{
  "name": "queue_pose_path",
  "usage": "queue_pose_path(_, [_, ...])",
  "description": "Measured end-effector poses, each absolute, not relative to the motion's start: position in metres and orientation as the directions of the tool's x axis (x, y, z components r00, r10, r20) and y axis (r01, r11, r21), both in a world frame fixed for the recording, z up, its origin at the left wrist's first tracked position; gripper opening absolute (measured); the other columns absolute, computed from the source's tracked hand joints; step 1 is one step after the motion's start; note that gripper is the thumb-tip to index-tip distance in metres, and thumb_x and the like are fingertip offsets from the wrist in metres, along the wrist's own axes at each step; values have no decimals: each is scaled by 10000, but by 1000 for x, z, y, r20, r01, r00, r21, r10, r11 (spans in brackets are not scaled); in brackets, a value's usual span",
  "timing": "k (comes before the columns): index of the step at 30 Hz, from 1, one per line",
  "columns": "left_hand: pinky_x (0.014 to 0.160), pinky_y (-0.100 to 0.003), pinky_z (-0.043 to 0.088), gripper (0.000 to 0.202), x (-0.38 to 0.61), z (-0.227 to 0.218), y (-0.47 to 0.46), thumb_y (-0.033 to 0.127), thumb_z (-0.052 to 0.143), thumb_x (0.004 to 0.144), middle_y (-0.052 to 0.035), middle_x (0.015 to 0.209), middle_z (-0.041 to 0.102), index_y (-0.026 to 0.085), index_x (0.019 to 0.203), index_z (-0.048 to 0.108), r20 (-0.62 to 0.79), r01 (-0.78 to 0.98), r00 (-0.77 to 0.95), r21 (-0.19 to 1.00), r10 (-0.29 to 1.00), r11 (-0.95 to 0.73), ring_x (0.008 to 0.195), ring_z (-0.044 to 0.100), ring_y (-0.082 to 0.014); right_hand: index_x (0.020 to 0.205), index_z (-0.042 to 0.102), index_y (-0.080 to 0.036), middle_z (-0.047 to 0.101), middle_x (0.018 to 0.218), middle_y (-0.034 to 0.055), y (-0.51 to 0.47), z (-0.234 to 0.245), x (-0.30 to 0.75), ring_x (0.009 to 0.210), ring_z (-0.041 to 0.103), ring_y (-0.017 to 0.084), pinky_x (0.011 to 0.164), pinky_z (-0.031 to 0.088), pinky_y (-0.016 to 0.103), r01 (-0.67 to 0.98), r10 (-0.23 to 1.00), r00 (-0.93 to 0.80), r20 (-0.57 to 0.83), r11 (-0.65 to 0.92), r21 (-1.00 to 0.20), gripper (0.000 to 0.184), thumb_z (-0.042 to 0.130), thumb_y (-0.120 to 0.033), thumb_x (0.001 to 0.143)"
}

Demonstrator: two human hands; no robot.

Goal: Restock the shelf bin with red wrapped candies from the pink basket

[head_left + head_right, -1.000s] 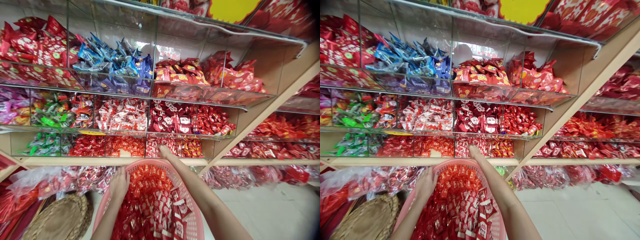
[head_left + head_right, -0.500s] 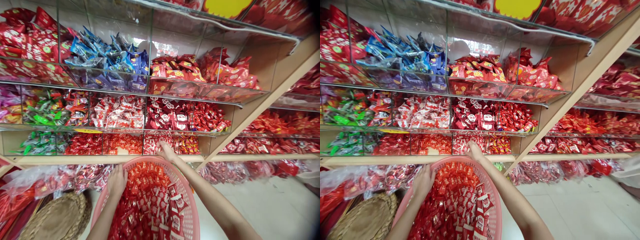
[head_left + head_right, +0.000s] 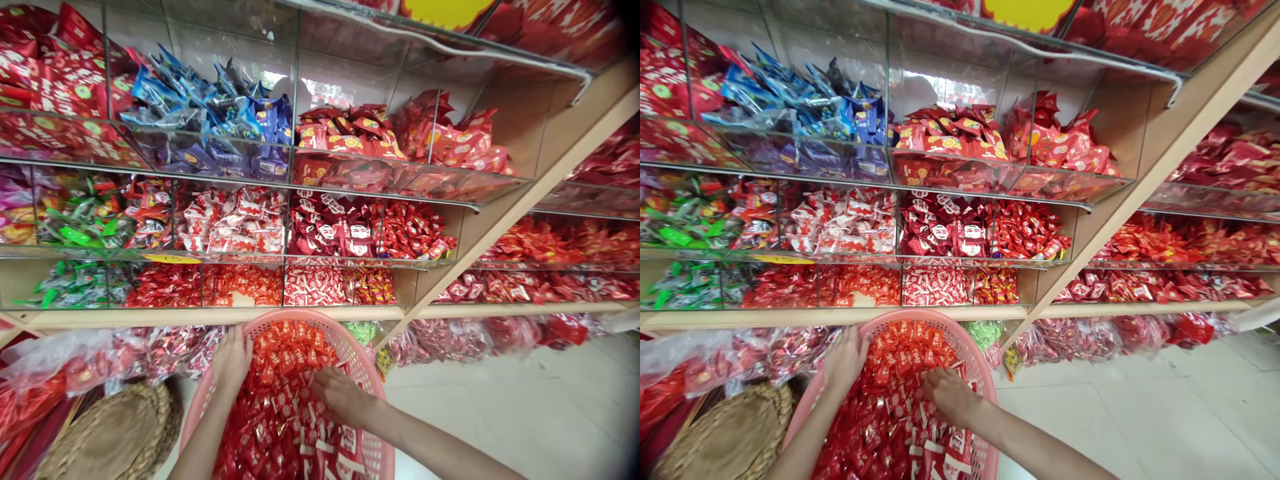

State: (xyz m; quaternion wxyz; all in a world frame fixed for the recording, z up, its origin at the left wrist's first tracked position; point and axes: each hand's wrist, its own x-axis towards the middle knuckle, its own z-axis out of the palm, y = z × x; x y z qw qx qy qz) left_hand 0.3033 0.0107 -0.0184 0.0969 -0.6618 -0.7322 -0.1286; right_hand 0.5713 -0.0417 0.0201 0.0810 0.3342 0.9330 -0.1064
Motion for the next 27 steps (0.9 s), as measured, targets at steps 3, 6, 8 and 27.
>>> queue_pose_path(3, [774, -341, 419, 386, 303, -17, 10, 309, 294, 895, -119, 989, 642, 113, 1134, 525, 315, 994, -107, 64, 943, 91, 907, 586, -241, 999, 593, -151, 601, 1003, 89, -48, 15, 570, 965, 527, 237, 837, 417, 357, 634, 599, -763, -243, 767, -100, 216, 587, -209, 791])
queue_pose_path(6, [769, -338, 419, 388, 304, -16, 10, 306, 293, 894, -119, 979, 645, 113, 1142, 521, 310, 993, -109, 70, 944, 92, 898, 589, -237, 1008, 600, -135, 605, 989, 98, -52, 13, 570, 969, 530, 237, 835, 420, 362, 645, 610, -750, -256, 761, -74, 206, 520, -155, 819])
queue_pose_path(8, [766, -334, 419, 390, 304, -15, 10, 307, 293, 894, -122, 976, 646, 110, 1139, 523, 303, 993, -112, 70, 946, 95, 888, 591, -231, 1004, 606, -131, 607, 990, 104, -51, 15, 571, 965, 532, 247, 825, 424, 368, 646, 601, -749, -278, 757, -103, 221, 573, -211, 800])
queue_pose_path(27, [774, -339, 421, 371, 304, -16, 9, 296, 310, 890, -117, 984, 638, 116, 1123, 537, 301, 989, -129, 102, 945, 102, 886, 589, -228, 915, 592, -166, 669, 914, 106, 137, 35, 554, 842, 620, 200, 618, 371, 246, 926, 997, 28, -66, -50, -374, 193, 603, -317, 796])
